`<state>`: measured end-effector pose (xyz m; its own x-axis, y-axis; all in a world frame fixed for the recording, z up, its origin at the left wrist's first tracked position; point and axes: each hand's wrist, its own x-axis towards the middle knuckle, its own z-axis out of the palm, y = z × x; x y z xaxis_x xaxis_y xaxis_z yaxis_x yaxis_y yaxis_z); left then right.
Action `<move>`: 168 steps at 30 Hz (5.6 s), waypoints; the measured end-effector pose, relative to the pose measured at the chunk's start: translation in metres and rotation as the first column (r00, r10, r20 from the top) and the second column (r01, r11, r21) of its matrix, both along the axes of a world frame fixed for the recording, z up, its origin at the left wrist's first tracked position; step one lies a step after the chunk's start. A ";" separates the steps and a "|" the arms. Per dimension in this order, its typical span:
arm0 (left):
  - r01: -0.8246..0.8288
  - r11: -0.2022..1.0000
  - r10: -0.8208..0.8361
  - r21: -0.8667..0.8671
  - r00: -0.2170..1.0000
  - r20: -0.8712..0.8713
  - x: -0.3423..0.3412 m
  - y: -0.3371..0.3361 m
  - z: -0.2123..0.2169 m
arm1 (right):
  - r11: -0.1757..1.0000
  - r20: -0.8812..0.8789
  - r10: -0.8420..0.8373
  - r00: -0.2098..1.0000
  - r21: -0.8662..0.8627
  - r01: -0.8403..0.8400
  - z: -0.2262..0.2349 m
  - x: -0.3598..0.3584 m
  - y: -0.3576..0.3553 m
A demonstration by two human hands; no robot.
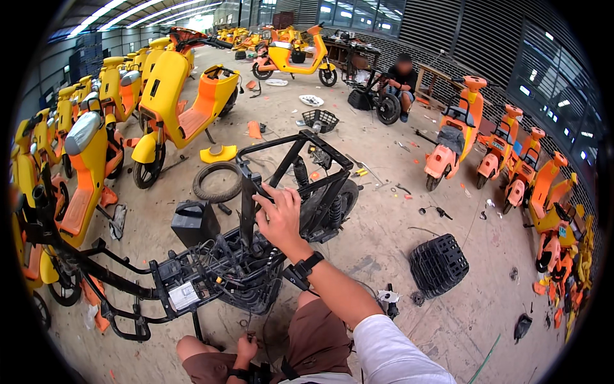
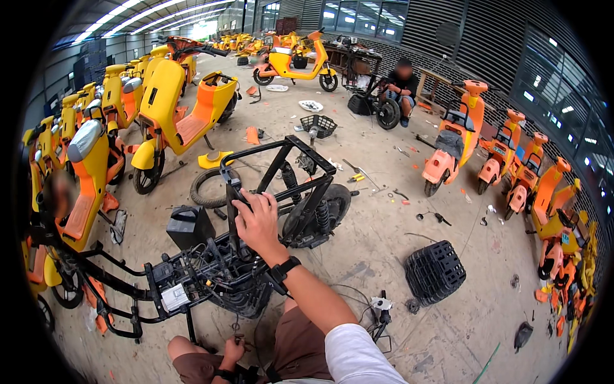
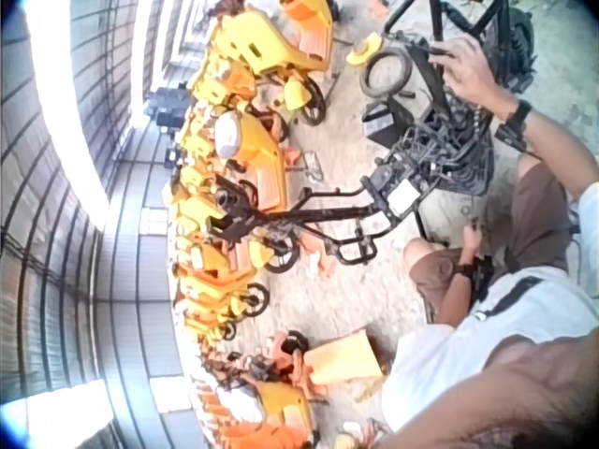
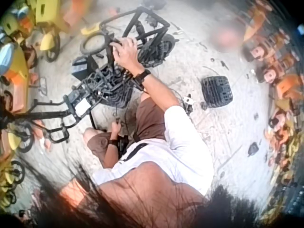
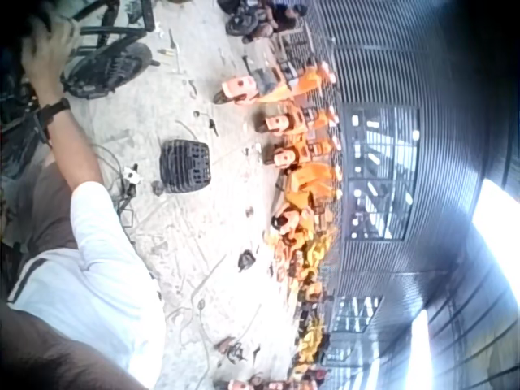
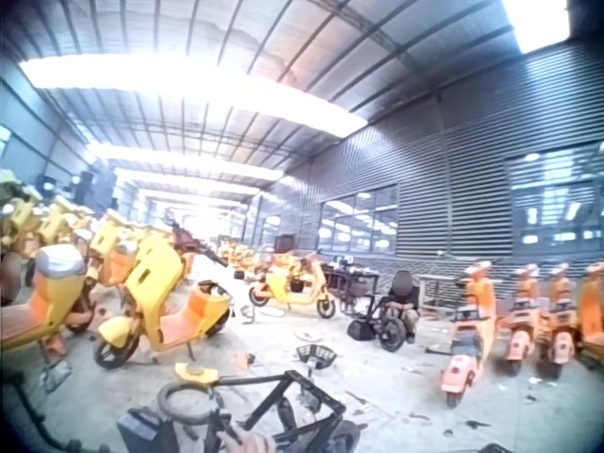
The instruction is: The person works on the frame of an electric scooter, manipulating wires and components. They handle a white connector and various cables, then pick up and attach the handlebar assembly to the frame.
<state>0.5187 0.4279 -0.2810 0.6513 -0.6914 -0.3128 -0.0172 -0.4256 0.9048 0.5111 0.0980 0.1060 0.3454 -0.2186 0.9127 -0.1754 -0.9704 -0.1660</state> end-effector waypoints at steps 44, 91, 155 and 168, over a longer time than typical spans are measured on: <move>-0.279 0.924 0.183 -0.259 0.922 -0.341 0.047 -0.035 0.179 | -0.425 -0.415 0.289 0.863 0.752 0.504 -0.409 -0.312 0.056; 0.014 0.985 0.150 -0.171 0.417 0.896 0.168 -0.110 0.189 | 0.221 -0.204 0.505 0.839 0.970 0.103 -0.261 0.011 0.189; 0.002 0.985 -0.160 0.172 0.380 0.911 0.175 -0.146 0.143 | -0.133 -0.952 -0.021 0.305 0.305 0.943 -0.464 -0.331 0.070; -0.014 0.985 -0.150 0.170 0.408 0.901 0.171 -0.145 0.144 | -0.043 0.011 -0.392 0.920 0.999 -0.031 -0.322 -0.273 0.043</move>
